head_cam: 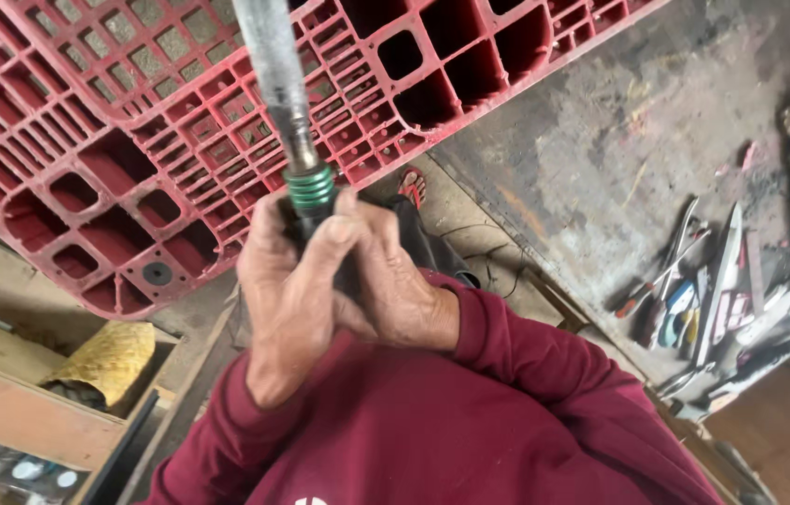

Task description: The person uses a heated tool to melt and fuse the broken joints of a red plastic crate, moving the tip along various cracks and then lifting and turning the crate to inspect the work.

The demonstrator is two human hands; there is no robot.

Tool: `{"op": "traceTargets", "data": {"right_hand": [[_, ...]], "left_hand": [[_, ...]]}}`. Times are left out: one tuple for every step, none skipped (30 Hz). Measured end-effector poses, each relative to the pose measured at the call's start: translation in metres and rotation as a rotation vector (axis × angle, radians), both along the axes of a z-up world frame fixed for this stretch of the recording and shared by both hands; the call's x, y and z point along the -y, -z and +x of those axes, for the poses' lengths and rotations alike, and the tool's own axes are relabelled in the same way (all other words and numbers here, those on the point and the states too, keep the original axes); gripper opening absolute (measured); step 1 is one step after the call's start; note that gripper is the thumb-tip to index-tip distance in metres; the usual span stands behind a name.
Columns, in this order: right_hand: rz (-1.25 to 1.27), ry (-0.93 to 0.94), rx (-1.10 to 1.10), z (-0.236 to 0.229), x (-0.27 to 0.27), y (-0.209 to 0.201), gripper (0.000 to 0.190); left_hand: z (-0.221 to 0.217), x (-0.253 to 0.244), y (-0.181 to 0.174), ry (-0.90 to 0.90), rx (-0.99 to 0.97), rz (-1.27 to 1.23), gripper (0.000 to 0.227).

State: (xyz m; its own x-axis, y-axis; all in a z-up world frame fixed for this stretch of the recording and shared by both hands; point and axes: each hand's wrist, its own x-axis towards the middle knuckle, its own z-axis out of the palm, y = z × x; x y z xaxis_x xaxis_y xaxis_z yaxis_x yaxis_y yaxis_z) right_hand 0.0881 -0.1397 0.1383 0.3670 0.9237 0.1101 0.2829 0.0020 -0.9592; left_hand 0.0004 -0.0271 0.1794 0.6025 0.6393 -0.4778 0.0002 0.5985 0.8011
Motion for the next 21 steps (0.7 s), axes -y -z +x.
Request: {"op": "traceTargets", "data": {"right_hand": [[0.036, -0.073, -0.024, 0.001, 0.000, 0.003, 0.088], [0.073, -0.139, -0.045, 0.003, 0.000, 0.007, 0.089], [0.044, -0.199, 0.089, 0.011, 0.003, 0.012, 0.086], [0.019, -0.257, 0.225, 0.026, 0.008, 0.018, 0.084], [-0.005, -0.313, 0.363, 0.043, 0.012, 0.025, 0.082], [0.048, -0.234, 0.404, 0.062, 0.013, 0.036, 0.071], [0.103, -0.155, 0.443, 0.086, 0.012, 0.049, 0.061], [-0.020, -0.038, 0.689, 0.111, 0.010, 0.062, 0.040], [-0.381, 0.122, 0.254, 0.129, 0.009, 0.073, 0.034], [-0.198, 0.164, 0.505, 0.155, 0.002, 0.084, 0.036], [-0.004, 0.190, 0.748, 0.172, -0.007, 0.095, 0.039], [-0.046, 0.225, 0.723, 0.179, -0.009, 0.104, 0.037], [-0.089, 0.260, 0.698, 0.185, -0.012, 0.112, 0.035], [-0.131, 0.290, 0.674, 0.189, -0.014, 0.118, 0.033], [-0.181, 0.294, 0.746, 0.188, -0.017, 0.124, 0.029], [-0.228, 0.298, 0.819, 0.187, -0.021, 0.130, 0.026], [-0.274, 0.302, 0.893, 0.185, -0.023, 0.134, 0.025], [-0.276, 0.296, 0.878, 0.185, -0.024, 0.136, 0.027], [-0.277, 0.290, 0.863, 0.187, -0.022, 0.135, 0.029], [-0.278, 0.289, 0.848, 0.187, -0.021, 0.135, 0.031], [-0.273, 0.289, 0.839, 0.187, -0.021, 0.135, 0.030]], "left_hand": [[-0.010, 0.002, 0.004, -0.004, -0.084, -0.007, 0.033], [-0.019, 0.001, 0.006, 0.000, -0.164, -0.012, 0.033], [-0.029, -0.001, 0.007, 0.090, -0.286, 0.210, 0.031], [-0.040, -0.005, 0.005, 0.179, -0.407, 0.435, 0.029], [-0.048, -0.011, 0.003, 0.266, -0.530, 0.660, 0.028], [-0.058, -0.014, -0.002, 0.324, -0.591, 0.673, 0.031], [-0.068, -0.019, -0.010, 0.382, -0.652, 0.684, 0.034], [-0.077, -0.023, -0.019, 0.452, -0.716, 0.688, 0.036], [-0.082, -0.025, -0.025, 0.561, -0.846, 0.546, 0.039], [-0.084, -0.027, -0.030, 0.662, -0.966, 0.404, 0.043], [-0.085, -0.029, -0.034, 0.759, -1.080, 0.254, 0.046], [-0.087, -0.030, -0.038, 0.759, -1.021, 0.333, 0.044], [-0.089, -0.031, -0.043, 0.758, -0.960, 0.412, 0.043], [-0.091, -0.031, -0.045, 0.752, -0.898, 0.488, 0.042], [-0.092, -0.030, -0.046, 0.781, -0.939, 0.426, 0.043], [-0.093, -0.030, -0.046, 0.808, -0.979, 0.366, 0.043], [-0.094, -0.029, -0.046, 0.834, -1.019, 0.306, 0.044], [-0.095, -0.029, -0.044, 0.831, -0.983, 0.351, 0.043], [-0.097, -0.029, -0.042, 0.827, -0.948, 0.396, 0.042], [-0.098, -0.029, -0.039, 0.823, -0.913, 0.447, 0.041], [-0.098, -0.029, -0.036, 0.836, -0.929, 0.426, 0.040]]}}
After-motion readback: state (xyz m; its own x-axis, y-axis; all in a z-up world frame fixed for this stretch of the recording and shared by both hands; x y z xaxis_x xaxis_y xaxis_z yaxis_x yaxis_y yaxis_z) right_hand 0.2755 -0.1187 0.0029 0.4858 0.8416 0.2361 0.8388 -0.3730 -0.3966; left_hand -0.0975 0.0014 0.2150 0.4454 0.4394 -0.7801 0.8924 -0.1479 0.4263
